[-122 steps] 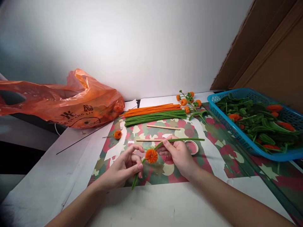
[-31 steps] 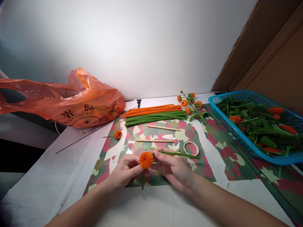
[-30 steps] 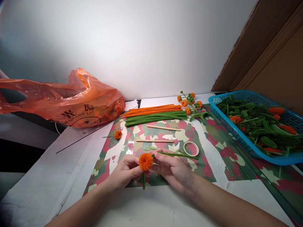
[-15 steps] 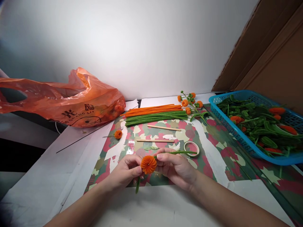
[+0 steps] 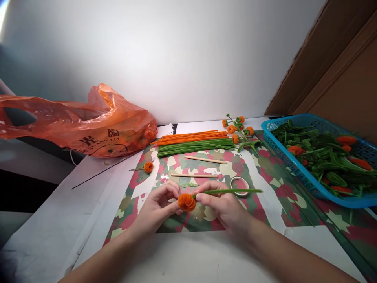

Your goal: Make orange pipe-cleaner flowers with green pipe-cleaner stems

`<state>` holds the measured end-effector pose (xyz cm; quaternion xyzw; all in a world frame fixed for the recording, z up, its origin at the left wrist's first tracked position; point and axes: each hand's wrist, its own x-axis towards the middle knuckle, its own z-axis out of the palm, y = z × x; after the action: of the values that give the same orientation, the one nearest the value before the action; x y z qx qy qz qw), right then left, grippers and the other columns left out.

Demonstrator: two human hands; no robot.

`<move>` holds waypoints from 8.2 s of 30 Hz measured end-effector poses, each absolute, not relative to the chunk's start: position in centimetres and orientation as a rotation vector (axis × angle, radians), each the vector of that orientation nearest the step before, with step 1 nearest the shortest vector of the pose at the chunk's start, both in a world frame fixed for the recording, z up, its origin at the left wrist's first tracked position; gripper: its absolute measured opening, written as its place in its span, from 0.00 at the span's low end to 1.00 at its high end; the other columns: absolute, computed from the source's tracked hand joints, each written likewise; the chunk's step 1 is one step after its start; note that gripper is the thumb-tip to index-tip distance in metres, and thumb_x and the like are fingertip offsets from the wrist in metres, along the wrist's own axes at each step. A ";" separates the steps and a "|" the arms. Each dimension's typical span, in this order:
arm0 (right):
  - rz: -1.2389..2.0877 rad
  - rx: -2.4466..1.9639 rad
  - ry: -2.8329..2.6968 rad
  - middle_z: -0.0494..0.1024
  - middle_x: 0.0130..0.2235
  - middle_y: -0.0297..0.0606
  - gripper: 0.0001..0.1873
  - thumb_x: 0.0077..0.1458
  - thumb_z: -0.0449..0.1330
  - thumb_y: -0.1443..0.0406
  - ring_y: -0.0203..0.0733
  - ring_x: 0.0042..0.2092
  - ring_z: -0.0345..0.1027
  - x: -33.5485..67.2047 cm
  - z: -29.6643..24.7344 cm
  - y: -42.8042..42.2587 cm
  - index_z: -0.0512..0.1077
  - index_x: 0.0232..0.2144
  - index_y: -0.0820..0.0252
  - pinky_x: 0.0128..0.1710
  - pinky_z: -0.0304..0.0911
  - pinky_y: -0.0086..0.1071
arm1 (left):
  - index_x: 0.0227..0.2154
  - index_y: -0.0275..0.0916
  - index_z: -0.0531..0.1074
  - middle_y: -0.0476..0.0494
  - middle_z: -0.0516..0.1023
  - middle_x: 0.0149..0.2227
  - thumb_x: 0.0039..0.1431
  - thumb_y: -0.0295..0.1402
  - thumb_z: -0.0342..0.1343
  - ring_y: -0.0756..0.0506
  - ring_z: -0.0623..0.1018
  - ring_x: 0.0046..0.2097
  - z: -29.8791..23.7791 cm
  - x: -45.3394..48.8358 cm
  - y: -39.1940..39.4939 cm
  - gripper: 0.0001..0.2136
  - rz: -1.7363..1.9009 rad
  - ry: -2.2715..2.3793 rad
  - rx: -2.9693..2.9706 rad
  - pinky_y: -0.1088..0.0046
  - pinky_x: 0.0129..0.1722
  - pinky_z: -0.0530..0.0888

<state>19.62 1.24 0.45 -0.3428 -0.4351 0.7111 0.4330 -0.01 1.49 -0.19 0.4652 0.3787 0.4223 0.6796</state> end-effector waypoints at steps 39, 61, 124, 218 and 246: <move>0.021 -0.982 -2.110 0.75 0.25 0.31 0.07 0.57 0.55 0.68 0.34 0.27 0.64 18.9 0.1 1.2 0.74 0.32 0.58 0.46 0.48 0.40 | 0.38 0.37 0.67 0.49 0.74 0.34 0.52 0.29 0.64 0.53 0.75 0.36 -0.4 0.2 1.0 0.13 0.804 0.764 0.963 0.79 0.37 0.72; 0.146 -0.881 -1.948 0.76 0.23 0.31 0.06 0.54 0.59 0.73 0.33 0.24 0.65 18.4 0.4 -0.2 0.74 0.31 0.59 0.38 0.54 0.37 | 0.37 0.37 0.72 0.40 0.78 0.41 0.53 0.37 0.63 0.46 0.77 0.42 -0.3 -0.3 1.1 0.12 0.804 0.748 0.880 0.70 0.43 0.72; 0.736 -1.161 -1.812 0.78 0.25 0.36 0.09 0.54 0.57 0.69 0.39 0.26 0.69 16.8 -0.4 -1.4 0.78 0.30 0.60 0.29 0.64 0.33 | 0.39 0.40 0.66 0.48 0.65 0.32 0.65 0.42 0.43 0.48 0.66 0.34 0.0 0.8 0.4 0.12 0.765 0.958 1.149 0.73 0.33 0.65; 0.652 -0.550 -2.264 0.76 0.33 0.40 0.09 0.61 0.53 0.66 0.37 0.33 0.68 20.4 0.9 1.8 0.74 0.37 0.57 0.33 0.65 0.30 | 0.33 0.35 0.75 0.48 0.72 0.25 0.58 0.45 0.54 0.52 0.70 0.25 0.1 -0.4 1.7 0.16 0.379 0.680 1.023 0.77 0.28 0.66; 0.827 -0.838 -2.005 0.74 0.21 0.33 0.12 0.57 0.59 0.63 0.36 0.25 0.63 18.6 0.0 1.6 0.72 0.22 0.58 0.31 0.57 0.32 | 0.31 0.36 0.75 0.45 0.73 0.38 0.51 0.33 0.64 0.48 0.77 0.35 -0.4 0.5 1.0 0.07 0.901 0.748 1.062 0.76 0.29 0.77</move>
<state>18.58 1.57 -0.04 -0.3309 -0.7914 0.3263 0.3972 0.54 1.00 -0.42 0.4775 0.3363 0.4050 0.7035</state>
